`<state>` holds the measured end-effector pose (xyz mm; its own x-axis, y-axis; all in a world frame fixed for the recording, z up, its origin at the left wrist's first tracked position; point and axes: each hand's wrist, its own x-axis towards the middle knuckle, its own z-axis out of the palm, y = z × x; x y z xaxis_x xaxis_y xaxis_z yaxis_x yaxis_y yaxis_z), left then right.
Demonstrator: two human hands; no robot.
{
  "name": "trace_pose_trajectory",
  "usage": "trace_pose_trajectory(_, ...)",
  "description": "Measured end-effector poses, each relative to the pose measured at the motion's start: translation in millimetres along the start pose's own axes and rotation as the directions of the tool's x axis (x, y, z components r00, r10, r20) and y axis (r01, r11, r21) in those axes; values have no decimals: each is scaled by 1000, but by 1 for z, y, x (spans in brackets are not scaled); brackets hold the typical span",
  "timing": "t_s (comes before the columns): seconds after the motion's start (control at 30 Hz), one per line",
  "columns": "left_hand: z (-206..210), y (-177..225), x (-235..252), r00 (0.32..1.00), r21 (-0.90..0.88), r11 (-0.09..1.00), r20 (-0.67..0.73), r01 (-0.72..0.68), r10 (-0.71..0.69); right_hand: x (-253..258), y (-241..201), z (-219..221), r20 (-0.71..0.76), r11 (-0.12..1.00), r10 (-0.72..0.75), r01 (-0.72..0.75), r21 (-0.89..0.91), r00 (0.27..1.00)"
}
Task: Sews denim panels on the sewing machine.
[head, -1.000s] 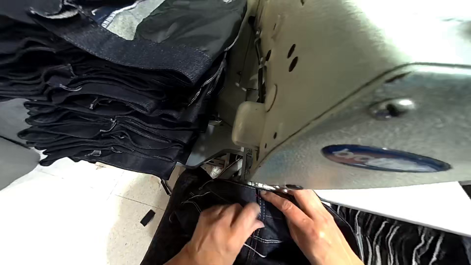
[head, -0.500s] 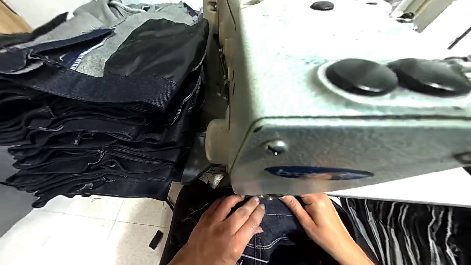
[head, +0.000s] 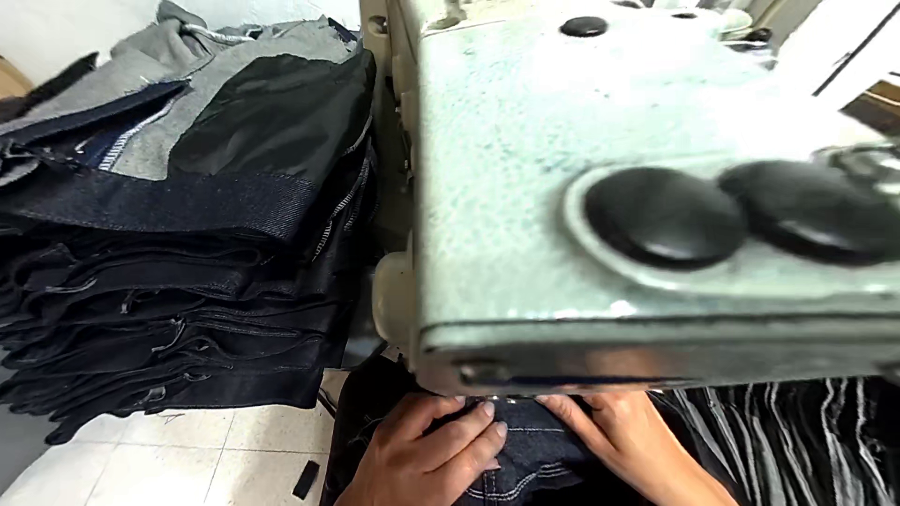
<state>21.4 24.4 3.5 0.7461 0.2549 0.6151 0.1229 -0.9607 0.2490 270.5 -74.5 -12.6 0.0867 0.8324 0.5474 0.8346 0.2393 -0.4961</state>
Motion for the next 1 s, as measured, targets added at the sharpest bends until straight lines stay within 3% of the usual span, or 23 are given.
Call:
trace_pose_trajectory(0.2,8,-7,-5,998,-95,995,-63,9,-15,-3,8,-2,2,999,28,-28,34,1000)
trace_pose_trajectory(0.63,12,-2,-1,997,-195,979,-43,54,-64,-10,19,1,12,997,38,-38,63,999)
trace_pose_trajectory(0.77,5,0,1,984,-405,899,6,164,-177,-12,22,5,22,995,73,-74,66,997)
trace_pose_trajectory(0.83,-4,-2,1,940,-519,798,36,307,-339,-13,21,5,23,992,97,-99,76,995)
trace_pose_trajectory(0.9,-6,-4,3,831,-481,720,29,499,-556,-14,18,5,22,988,123,-125,88,992)
trace_pose_trajectory(1.0,-6,-10,11,707,-380,602,276,703,-651,-14,13,7,10,977,165,-164,137,986)
